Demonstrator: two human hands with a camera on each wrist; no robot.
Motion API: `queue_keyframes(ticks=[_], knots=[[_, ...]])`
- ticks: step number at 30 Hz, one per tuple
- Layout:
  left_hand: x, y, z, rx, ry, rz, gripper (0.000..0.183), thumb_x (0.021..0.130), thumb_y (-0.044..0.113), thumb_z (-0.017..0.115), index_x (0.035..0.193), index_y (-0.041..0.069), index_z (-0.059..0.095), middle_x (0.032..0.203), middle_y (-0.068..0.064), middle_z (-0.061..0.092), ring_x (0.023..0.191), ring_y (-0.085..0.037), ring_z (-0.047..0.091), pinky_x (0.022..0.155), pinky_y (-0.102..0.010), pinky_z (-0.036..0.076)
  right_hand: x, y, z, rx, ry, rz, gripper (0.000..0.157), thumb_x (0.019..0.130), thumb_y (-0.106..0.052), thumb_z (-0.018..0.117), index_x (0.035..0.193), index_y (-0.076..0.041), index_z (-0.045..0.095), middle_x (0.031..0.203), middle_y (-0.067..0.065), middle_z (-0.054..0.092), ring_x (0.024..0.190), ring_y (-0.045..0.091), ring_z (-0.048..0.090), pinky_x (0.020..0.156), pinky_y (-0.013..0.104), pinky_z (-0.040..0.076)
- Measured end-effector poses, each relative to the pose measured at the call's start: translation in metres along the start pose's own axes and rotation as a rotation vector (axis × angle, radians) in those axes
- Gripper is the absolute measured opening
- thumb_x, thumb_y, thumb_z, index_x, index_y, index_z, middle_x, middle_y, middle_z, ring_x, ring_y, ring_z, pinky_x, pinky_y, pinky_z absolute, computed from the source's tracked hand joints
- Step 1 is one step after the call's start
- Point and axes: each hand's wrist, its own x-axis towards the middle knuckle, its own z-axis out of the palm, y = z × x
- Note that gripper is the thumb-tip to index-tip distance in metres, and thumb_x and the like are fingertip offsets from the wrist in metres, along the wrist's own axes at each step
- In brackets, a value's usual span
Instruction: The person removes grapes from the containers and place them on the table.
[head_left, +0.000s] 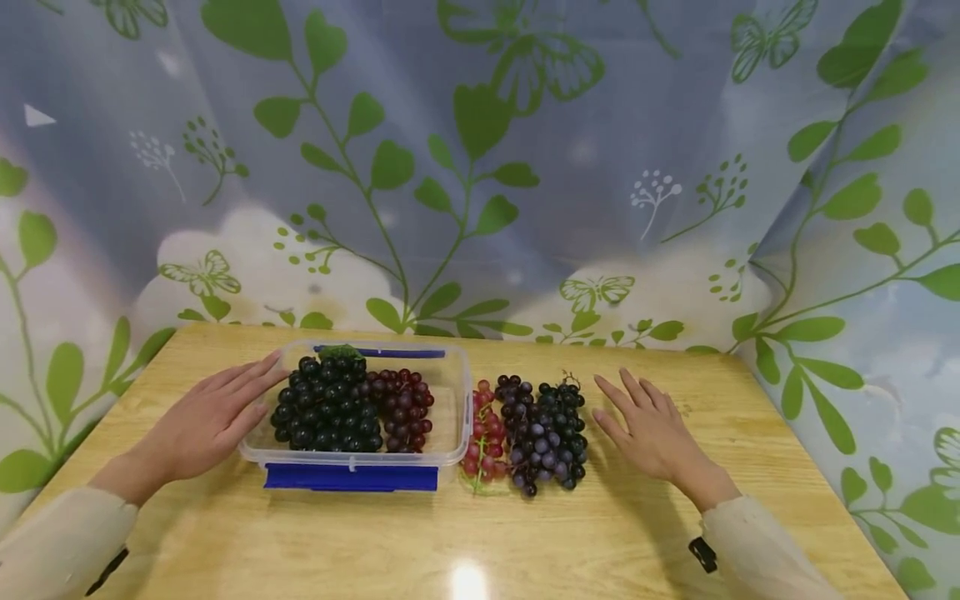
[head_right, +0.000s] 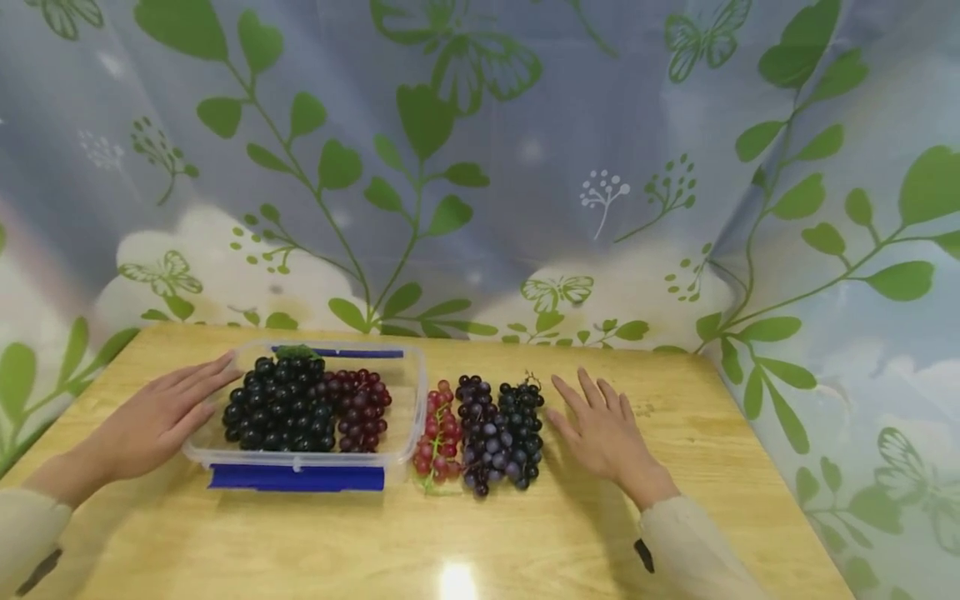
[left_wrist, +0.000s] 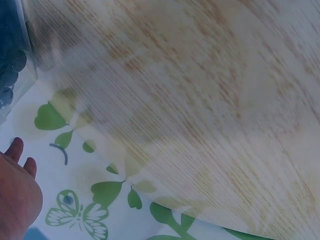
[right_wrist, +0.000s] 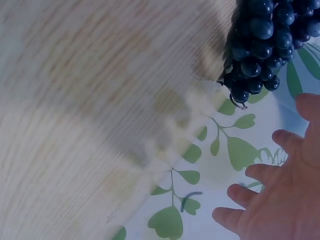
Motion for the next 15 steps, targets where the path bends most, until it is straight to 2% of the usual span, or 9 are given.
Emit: queue_keyframes(ticks=[6, 13, 15], knots=[[-0.003, 0.000, 0.003, -0.008, -0.004, -0.004, 0.053, 0.099, 0.021, 0.050, 0.150, 0.018, 0.036, 0.154, -0.007, 0.028, 0.132, -0.034, 0.036, 0.101, -0.050, 0.029, 0.000, -0.001, -0.003, -0.053, 0.040, -0.017, 0.058, 0.102, -0.046, 0.036, 0.150, -0.012, 0.034, 0.152, 0.026, 0.021, 0.133, 0.050, 0.022, 0.106, 0.064, 0.015], [-0.001, -0.002, 0.004, -0.012, 0.010, -0.004, 0.051, 0.099, 0.018, 0.051, 0.148, 0.013, 0.039, 0.155, -0.006, 0.027, 0.132, -0.034, 0.036, 0.103, -0.048, 0.028, 0.004, -0.005, -0.010, -0.088, 0.100, -0.018, 0.059, 0.101, -0.048, 0.037, 0.149, -0.014, 0.036, 0.149, 0.025, 0.028, 0.131, 0.048, 0.027, 0.105, 0.062, 0.019], [-0.001, -0.003, 0.005, -0.015, 0.005, -0.002, 0.052, 0.099, 0.018, 0.051, 0.149, 0.015, 0.038, 0.155, -0.006, 0.026, 0.131, -0.034, 0.036, 0.103, -0.048, 0.028, 0.004, -0.006, -0.011, -0.092, 0.102, -0.018, 0.059, 0.101, -0.048, 0.038, 0.149, -0.014, 0.036, 0.149, 0.025, 0.028, 0.132, 0.048, 0.027, 0.106, 0.061, 0.019]])
